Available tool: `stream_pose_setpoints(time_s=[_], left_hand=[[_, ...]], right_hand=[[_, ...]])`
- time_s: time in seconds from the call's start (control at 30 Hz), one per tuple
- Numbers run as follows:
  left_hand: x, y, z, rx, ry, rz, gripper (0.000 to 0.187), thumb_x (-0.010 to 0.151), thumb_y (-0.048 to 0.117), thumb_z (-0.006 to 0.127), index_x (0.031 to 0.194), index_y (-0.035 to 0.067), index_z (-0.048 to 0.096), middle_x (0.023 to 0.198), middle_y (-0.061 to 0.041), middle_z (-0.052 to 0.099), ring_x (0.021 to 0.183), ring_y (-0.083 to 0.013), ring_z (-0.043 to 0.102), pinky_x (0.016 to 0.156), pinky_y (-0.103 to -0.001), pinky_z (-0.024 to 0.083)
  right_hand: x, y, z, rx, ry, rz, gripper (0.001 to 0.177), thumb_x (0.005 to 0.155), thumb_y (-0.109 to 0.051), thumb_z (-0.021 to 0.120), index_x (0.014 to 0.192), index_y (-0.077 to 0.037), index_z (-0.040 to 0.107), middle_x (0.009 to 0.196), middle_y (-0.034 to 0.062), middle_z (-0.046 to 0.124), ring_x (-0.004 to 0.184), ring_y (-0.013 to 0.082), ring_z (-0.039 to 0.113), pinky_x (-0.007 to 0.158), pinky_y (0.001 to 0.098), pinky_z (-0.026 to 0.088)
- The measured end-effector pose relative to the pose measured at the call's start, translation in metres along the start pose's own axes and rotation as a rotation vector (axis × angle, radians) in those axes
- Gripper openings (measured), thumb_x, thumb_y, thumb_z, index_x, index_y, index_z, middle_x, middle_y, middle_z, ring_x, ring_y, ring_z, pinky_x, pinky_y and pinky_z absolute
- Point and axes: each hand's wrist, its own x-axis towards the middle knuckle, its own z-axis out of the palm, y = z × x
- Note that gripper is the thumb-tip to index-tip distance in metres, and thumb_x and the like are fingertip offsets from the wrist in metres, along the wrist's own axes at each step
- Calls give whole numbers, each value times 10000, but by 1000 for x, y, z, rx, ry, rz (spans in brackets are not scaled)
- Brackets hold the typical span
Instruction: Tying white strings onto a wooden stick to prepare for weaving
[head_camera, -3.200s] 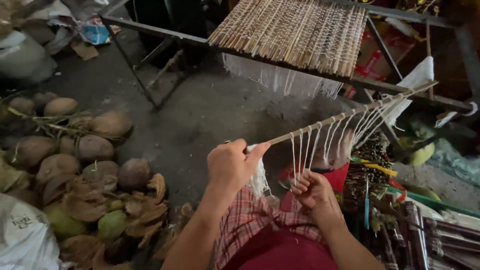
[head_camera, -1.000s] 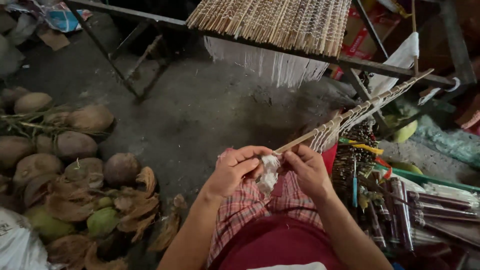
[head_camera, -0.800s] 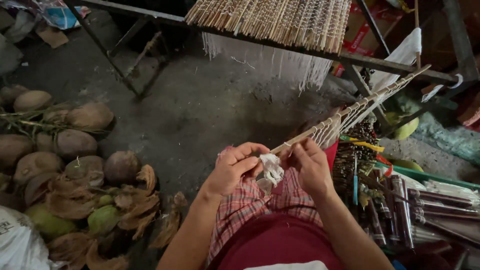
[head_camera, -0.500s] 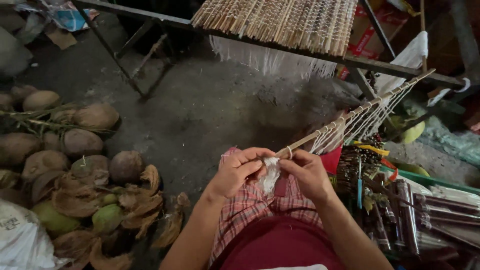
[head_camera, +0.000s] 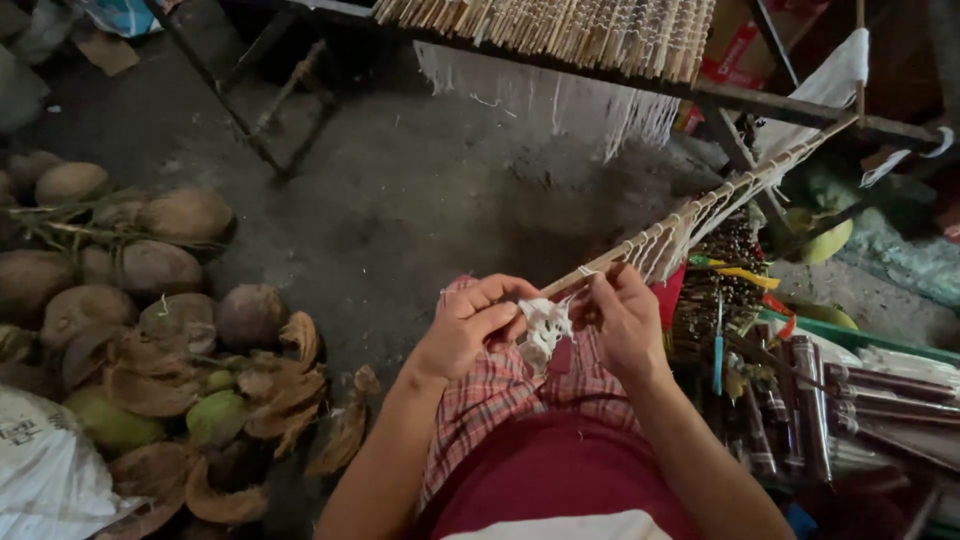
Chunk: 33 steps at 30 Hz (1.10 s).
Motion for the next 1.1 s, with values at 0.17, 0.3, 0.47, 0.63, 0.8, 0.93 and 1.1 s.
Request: stream_pose_setpoints(time_s=[0.17,0.3,0.47,0.63,0.8,0.93,1.1], left_hand=[[6,-15,-9,109,-11,-12,272,1008,18,503,1252,-29,614,673,-125,596,555,-127,489,468,-214,391],[5,-11,-1,-7,-18,0,258,1024,21,511,1267,-23,588,685,-113,586,558,-107,477,469,-187,366],[2,8,1,113,-83,-82,267,1109,98,457,1308,32,622,744,-27,546,539,-94,352,524,-264,313],[-1,16,6,92,-110,-3,281,1123,87,456,1314,2,644,683,-27,465,552,-107,308,550,-269,282],[-3,12,-1,122,-83,-77,269,1129,146,451,1327,23,585,826,-54,556,583,-121,351,564,-313,329],[2,-2,-2,35,2,-65,217,1061,76,494,1218,2,625,720,-49,524,595,-114,417,548,-256,324],[2,-2,-8,4,-24,28,249,1004,31,524,1229,-27,612,637,-153,539,515,-171,456,443,-243,367]], right_hand=[[-17,-44,29,-336,-110,104,186,874,-60,802,975,74,722,722,247,709,584,298,683,533,436,573],[-2,-3,4,-322,-136,22,101,866,36,785,849,105,714,597,247,654,512,310,659,520,442,581],[-15,-46,24,-486,-179,190,164,999,-82,630,990,41,738,768,145,700,704,231,631,674,391,519],[-15,-45,30,-463,-61,212,222,1056,-95,577,983,82,689,790,222,725,719,292,698,674,412,581],[-15,-43,31,-172,-98,138,230,1087,-106,542,1013,48,696,921,173,751,694,213,650,649,335,540],[-9,-34,21,-309,-162,143,240,1009,-176,628,1025,59,672,789,186,702,724,250,678,659,377,563],[-5,-1,8,-77,-110,-16,100,877,64,759,924,91,675,700,228,662,542,268,665,510,391,578]])
